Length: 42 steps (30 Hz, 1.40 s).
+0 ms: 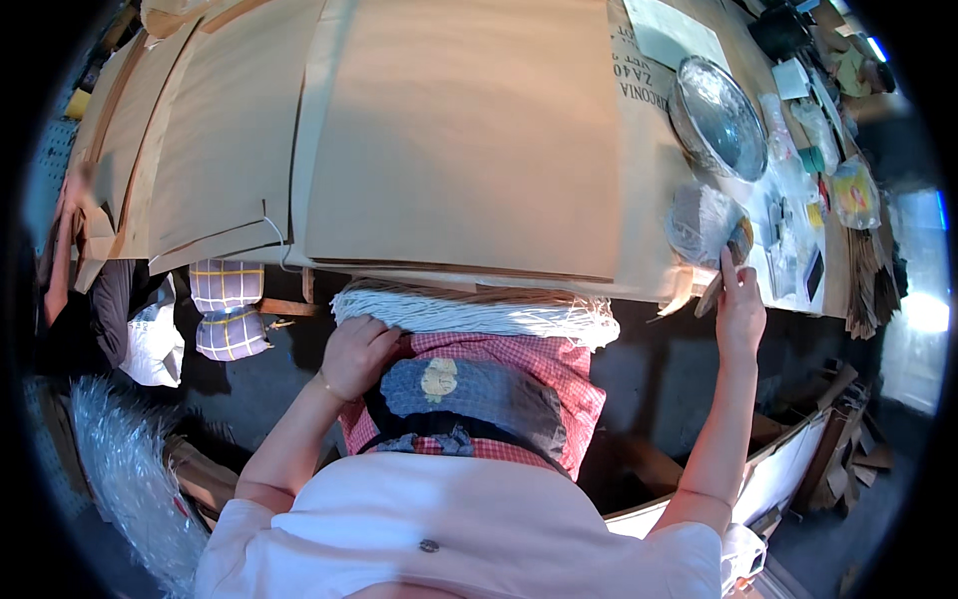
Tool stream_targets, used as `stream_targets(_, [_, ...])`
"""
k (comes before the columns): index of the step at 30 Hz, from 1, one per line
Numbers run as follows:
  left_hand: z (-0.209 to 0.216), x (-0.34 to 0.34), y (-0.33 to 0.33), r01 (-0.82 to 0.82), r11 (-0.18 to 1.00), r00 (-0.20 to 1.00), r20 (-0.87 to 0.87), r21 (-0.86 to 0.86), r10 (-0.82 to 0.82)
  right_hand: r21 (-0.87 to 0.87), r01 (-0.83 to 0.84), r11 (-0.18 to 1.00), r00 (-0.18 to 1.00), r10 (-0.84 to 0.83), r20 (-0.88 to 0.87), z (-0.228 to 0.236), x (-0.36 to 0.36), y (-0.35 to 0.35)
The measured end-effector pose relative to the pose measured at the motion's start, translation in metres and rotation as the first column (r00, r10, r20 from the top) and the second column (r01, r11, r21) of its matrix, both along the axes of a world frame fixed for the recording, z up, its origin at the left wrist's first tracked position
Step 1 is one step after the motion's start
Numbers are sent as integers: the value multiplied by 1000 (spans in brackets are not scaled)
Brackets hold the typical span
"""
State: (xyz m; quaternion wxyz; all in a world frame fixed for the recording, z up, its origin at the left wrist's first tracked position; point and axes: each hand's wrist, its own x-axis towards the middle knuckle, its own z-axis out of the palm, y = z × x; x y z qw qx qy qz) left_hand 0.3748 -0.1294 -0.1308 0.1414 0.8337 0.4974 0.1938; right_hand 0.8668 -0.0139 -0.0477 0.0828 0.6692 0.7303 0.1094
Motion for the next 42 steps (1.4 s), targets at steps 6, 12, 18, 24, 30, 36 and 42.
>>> stream_targets(6, [-48, 4, 11, 93, 980, 988, -104, -175, -112, 505, -315, 803, 866, 461, -193, 17, -12, 1])
stream_targets(12, [-49, 4, -2, -122, 960, 991, -87, -250, 103, 344, 234, 909, 101, 329, -939, 42, -142, -28])
stream_targets(18, [-18, -3, -6, -200, 979, 977, -87, -42, 196, 101, -113, 988, -17, 100, -995, 31, -278, -19])
stream_targets(24, [47, -4, 4, -379, 896, 905, -111, 230, 411, -57, -269, 961, -33, -68, -997, 26, -331, -4])
stream_targets(30, [32, 6, 48, -253, 951, 889, -346, 176, 301, 7, -220, 975, 272, 68, -960, 2, -340, 11])
stream_targets(36, [36, 9, 49, -241, 965, 901, -347, 100, 261, 118, -65, 991, 561, 134, -817, -3, -252, 17])
stream_targets(42, [32, 15, 49, -223, 965, 915, -313, 134, 255, 214, -1, 977, 805, 128, -579, -9, -212, 22])
